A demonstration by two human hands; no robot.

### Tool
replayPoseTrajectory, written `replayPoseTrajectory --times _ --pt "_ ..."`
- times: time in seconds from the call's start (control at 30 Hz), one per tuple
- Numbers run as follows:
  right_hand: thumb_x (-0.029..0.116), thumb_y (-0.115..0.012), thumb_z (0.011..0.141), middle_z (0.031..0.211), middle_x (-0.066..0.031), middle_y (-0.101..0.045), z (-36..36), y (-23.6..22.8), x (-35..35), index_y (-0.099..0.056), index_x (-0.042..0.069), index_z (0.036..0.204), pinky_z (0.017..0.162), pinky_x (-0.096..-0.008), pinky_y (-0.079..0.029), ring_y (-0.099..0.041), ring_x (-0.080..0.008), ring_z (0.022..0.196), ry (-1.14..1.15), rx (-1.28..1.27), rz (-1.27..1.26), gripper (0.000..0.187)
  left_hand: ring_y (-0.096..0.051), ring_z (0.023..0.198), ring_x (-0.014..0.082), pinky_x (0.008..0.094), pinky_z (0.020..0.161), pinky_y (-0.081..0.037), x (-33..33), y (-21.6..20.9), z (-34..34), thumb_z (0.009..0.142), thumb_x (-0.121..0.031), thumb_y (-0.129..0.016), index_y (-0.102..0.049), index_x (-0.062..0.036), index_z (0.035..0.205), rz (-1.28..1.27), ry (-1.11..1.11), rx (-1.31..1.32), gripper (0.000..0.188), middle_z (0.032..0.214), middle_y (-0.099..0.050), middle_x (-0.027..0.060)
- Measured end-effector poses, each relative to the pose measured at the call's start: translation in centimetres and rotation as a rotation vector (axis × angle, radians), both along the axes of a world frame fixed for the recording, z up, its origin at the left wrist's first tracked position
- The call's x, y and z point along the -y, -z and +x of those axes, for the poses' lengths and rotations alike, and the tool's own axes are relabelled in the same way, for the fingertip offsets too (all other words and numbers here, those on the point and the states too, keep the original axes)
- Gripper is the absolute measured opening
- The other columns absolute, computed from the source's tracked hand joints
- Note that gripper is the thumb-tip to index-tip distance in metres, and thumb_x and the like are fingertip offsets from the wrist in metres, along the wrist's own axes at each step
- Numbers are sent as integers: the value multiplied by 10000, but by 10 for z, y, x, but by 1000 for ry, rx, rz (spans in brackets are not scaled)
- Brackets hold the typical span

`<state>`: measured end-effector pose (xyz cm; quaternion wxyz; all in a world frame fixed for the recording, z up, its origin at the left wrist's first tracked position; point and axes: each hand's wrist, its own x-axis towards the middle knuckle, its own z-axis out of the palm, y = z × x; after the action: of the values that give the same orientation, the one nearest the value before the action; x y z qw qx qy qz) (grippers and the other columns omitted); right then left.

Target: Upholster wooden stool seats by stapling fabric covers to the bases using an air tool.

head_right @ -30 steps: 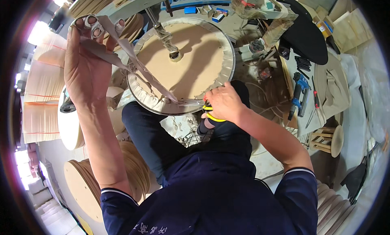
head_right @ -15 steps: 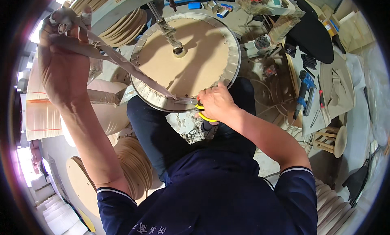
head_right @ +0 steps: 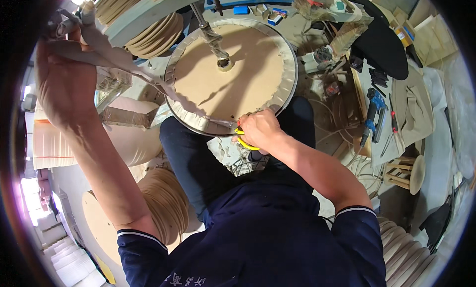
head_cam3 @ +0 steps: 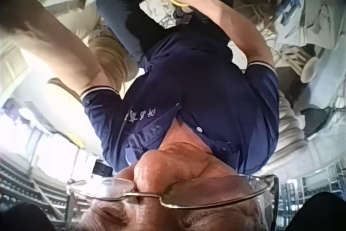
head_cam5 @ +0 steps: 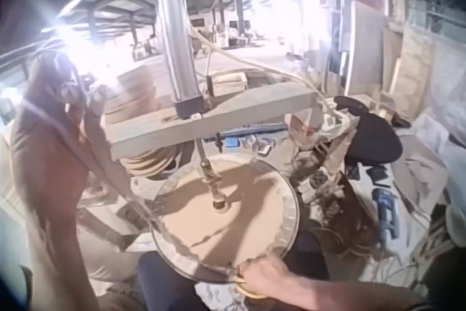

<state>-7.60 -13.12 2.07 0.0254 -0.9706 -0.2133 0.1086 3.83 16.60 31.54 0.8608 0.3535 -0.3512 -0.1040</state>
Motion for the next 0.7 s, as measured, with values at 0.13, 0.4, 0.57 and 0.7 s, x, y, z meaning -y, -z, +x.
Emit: replayPoseTrajectory --times 0.13,0.4,0.57,0.7 --pt "718 -703 898 758 -112 -768 0 3 -8 -756 80 934 775 -444 -559 -780 -281 753 -7 191 74 641 -580 1311 303 508 1172 -432 1 -10 -7 1124 -229 -515 -693 17 1260 45 41 67 333 1311 -695 159" --pt "733 -682 915 753 -117 -760 -16 -2 -9 -729 71 999 761 -432 -538 -759 -292 713 -6 35 66 669 -644 1210 385 602 1103 -491 -95 -27 -22 1037 -186 -587 -716 68 1187 55 -340 97 322 1267 -706 245" --pt "721 -736 874 751 -93 -747 -60 1 16 -715 76 958 774 -415 -490 -742 -300 679 15 23 111 651 -625 801 263 456 793 -514 -182 -20 -69 1026 -183 -619 -684 -29 927 -140 -1228 107 194 912 -685 129" --pt "712 -762 861 723 -95 -712 -86 9 49 -676 87 878 727 -420 -487 -719 -327 665 79 61 309 631 -390 655 146 291 607 -348 -178 20 -119 1121 -251 -534 -655 7 1010 121 -1493 205 305 821 -540 50"
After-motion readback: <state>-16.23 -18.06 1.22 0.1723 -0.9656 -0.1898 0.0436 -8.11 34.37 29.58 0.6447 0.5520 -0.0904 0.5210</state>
